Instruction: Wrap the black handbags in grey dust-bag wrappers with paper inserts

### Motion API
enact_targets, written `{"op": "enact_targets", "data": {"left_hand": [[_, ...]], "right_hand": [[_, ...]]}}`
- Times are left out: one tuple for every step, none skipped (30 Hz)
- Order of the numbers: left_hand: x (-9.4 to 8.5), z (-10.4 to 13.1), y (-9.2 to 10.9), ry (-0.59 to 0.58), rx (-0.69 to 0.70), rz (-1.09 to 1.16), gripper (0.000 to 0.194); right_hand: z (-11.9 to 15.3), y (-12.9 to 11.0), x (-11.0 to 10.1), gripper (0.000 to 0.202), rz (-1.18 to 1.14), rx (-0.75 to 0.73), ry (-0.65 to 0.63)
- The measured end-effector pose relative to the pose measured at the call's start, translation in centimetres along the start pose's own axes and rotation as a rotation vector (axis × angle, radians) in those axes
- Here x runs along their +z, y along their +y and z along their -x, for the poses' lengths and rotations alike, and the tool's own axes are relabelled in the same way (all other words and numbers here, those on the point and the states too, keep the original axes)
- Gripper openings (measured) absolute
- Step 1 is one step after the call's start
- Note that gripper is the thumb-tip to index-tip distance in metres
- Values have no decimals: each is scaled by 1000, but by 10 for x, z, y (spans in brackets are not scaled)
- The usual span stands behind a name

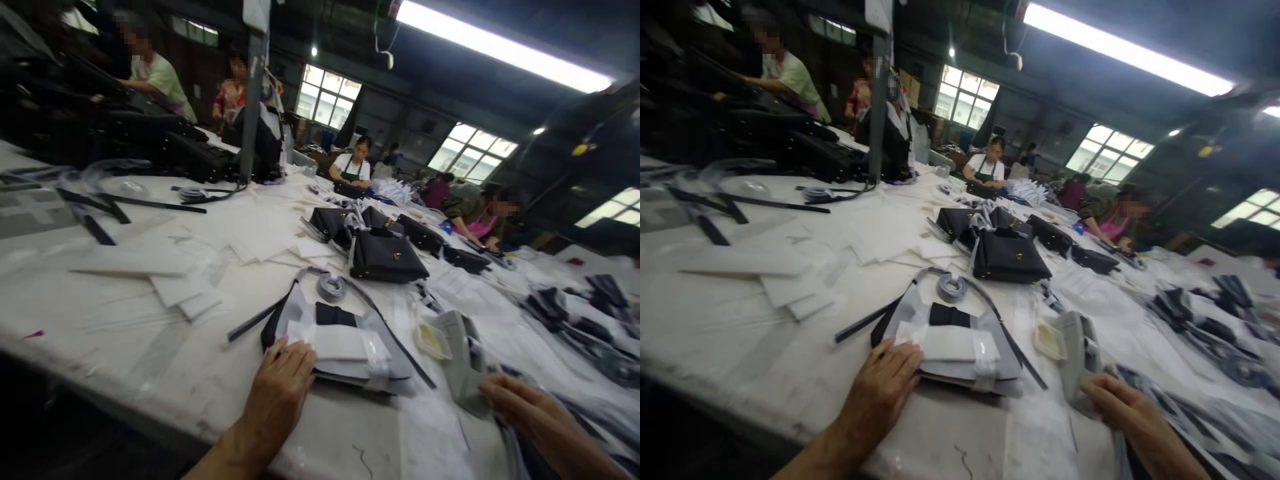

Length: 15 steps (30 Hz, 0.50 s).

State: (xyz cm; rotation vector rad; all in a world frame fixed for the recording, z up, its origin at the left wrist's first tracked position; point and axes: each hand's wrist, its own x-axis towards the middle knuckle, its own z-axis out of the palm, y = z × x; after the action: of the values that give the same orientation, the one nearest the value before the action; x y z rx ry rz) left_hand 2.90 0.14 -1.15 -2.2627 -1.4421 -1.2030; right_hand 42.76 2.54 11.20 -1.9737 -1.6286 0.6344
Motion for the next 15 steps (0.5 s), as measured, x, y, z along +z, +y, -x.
{"op": "enact_targets", "data": {"left_hand": [[1, 0, 1, 5, -12, 2, 28], [2, 1, 2, 17, -20, 2, 28], [3, 1, 2, 29, -25, 2, 28], [4, 2, 2, 36, -27, 4, 28], [5, 2, 2, 41, -30, 8, 28], [6, 4, 2, 47, -34, 16, 28], [7, 5, 2, 50, -37, 27, 29], [9, 6, 2, 52, -40, 39, 29], [11, 8, 1, 56, -42, 51, 30], [12, 10, 1, 64, -47, 61, 31], [13, 11, 1, 67, -51, 68, 32], [14, 12, 1, 68, -57, 75, 32], [14, 12, 1, 69, -63, 81, 31], [14, 12, 2, 69, -70, 86, 30], [13, 12, 2, 68, -76, 90, 30]], "right_hand": [[-5, -30, 11, 43, -4, -52, -150], [-10, -62, 25, 41, -9, -130, -261], [-15, -94, 41, 39, 4, -212, -389], [-21, -125, 59, 35, 40, -283, -528], [-26, -152, 77, 30, 80, -349, -634], [-32, -175, 95, 26, 120, -412, -723], [-37, -195, 112, 21, 168, -486, -806], [-43, -209, 127, 17, 237, -558, -855], [-49, -220, 142, 13, 319, -631, -886], [-55, -228, 154, 10, 412, -704, -899], [-60, -234, 165, 8, 513, -768, -898], [-65, -238, 175, 7, 613, -824, -895], [-69, -242, 183, 7, 702, -873, -893], [-73, -244, 191, 8, 779, -916, -899], [-76, -246, 198, 10, 844, -953, -912]]}}
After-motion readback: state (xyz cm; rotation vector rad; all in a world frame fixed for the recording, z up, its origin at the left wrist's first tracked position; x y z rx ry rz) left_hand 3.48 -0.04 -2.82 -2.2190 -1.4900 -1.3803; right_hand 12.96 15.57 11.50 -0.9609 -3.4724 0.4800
